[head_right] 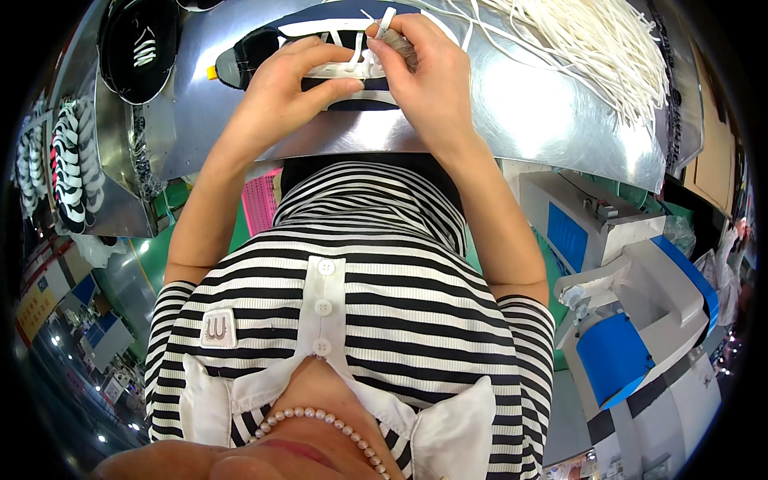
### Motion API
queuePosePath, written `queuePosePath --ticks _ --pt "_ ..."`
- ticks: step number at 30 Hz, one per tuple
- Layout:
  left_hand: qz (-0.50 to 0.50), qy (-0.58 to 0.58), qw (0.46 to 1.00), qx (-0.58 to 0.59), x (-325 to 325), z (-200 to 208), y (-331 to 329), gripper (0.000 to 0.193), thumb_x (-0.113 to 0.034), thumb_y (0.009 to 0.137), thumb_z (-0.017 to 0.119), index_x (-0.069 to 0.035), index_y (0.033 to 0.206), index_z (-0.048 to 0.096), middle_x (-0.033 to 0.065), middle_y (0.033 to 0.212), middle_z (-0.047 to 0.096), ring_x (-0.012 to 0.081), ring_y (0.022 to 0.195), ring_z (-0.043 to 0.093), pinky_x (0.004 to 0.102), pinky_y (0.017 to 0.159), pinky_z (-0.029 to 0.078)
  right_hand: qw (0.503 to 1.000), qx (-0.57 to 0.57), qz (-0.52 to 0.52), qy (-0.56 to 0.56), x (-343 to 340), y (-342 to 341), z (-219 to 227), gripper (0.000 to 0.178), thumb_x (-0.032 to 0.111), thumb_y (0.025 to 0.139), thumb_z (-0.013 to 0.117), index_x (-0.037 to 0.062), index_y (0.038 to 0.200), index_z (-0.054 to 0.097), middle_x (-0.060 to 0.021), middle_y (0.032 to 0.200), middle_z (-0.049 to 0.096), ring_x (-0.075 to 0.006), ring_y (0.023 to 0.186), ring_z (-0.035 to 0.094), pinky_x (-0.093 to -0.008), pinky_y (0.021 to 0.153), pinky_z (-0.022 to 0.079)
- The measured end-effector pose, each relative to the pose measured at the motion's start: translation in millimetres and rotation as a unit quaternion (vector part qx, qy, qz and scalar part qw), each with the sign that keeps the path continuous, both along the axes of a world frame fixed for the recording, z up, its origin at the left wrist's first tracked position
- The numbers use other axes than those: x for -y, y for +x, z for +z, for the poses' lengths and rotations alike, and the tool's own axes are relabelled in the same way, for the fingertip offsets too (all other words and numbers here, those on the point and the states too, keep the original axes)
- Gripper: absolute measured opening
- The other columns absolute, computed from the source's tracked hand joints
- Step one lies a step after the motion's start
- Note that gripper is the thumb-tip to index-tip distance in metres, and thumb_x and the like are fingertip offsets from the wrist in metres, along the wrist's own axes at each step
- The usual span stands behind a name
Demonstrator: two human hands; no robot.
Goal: The person threads white shoelaces through the eyelets of a sneaker, pulls the laces taut, and adjusts them. The person then uses a small tool to trim the lace ends and continues lacing the shoe.
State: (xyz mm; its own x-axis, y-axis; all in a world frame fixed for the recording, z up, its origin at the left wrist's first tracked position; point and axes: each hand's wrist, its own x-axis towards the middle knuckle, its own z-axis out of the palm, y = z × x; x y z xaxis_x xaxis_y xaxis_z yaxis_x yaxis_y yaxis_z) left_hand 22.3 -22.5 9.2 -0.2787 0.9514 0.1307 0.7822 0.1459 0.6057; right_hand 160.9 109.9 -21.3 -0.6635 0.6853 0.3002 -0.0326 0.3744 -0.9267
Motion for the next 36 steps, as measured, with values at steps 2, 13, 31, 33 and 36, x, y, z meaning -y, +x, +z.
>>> queuePosePath --ticks 2,13,31,33,36 --pt "0.025 0.002 1.0 -0.011 -2.5 -3.0 3.8 0.033 -0.026 0.082 0.075 -0.002 0.103 0.068 0.0103 0.095 0.066 0.0275 0.091 0.062 0.0365 0.08 0.048 1.0 0.012 -0.011 0.021 1.0 -2.1 -1.5 0.011 0.008 0.087 0.069 0.0014 0.095 0.066 -0.0076 0.087 0.069 -0.0173 0.073 0.066 -0.0276 0.065 0.051" --pt "0.068 -0.001 0.996 -0.05 -7.7 -5.5 11.3 0.028 -0.025 0.079 0.076 -0.006 0.099 0.069 0.0066 0.099 0.069 0.0273 0.092 0.063 0.0367 0.081 0.049 0.986 0.06 0.028 -0.152 17.2 33.7 15.1 0.019 0.009 0.088 0.071 -0.0001 0.102 0.061 -0.0069 0.09 0.071 -0.0098 0.08 0.066 -0.0238 0.071 0.052" --pt "-0.015 0.009 0.999 0.031 -1.8 -2.5 -4.5 0.026 -0.013 0.083 0.066 -0.001 0.106 0.065 0.0128 0.098 0.065 0.0303 0.095 0.061 0.0374 0.087 0.047 0.969 0.093 0.043 -0.224 3.3 13.3 11.0 0.013 0.013 0.087 0.071 0.0012 0.089 0.067 0.0022 0.075 0.067 -0.0024 0.069 0.056 -0.0197 0.06 0.044" --pt "-0.024 -0.007 0.999 0.048 -4.1 3.8 -4.1 0.026 -0.013 0.083 0.067 -0.001 0.106 0.065 0.012 0.096 0.065 0.0295 0.093 0.062 0.0366 0.085 0.047 0.971 0.044 0.027 -0.232 5.3 10.1 5.9 0.014 0.014 0.087 0.072 0.0008 0.086 0.067 0.0029 0.074 0.066 -0.0021 0.068 0.056 -0.0192 0.06 0.044" --pt "-0.017 -0.006 0.998 0.055 -5.1 5.3 -1.8 0.028 -0.017 0.082 0.071 -0.001 0.104 0.066 0.0112 0.092 0.064 0.0285 0.091 0.062 0.0356 0.082 0.047 0.977 0.044 0.023 -0.209 5.0 10.8 0.9 0.016 0.015 0.086 0.073 0.0005 0.086 0.068 0.0027 0.074 0.067 -0.002 0.068 0.056 -0.019 0.06 0.044"
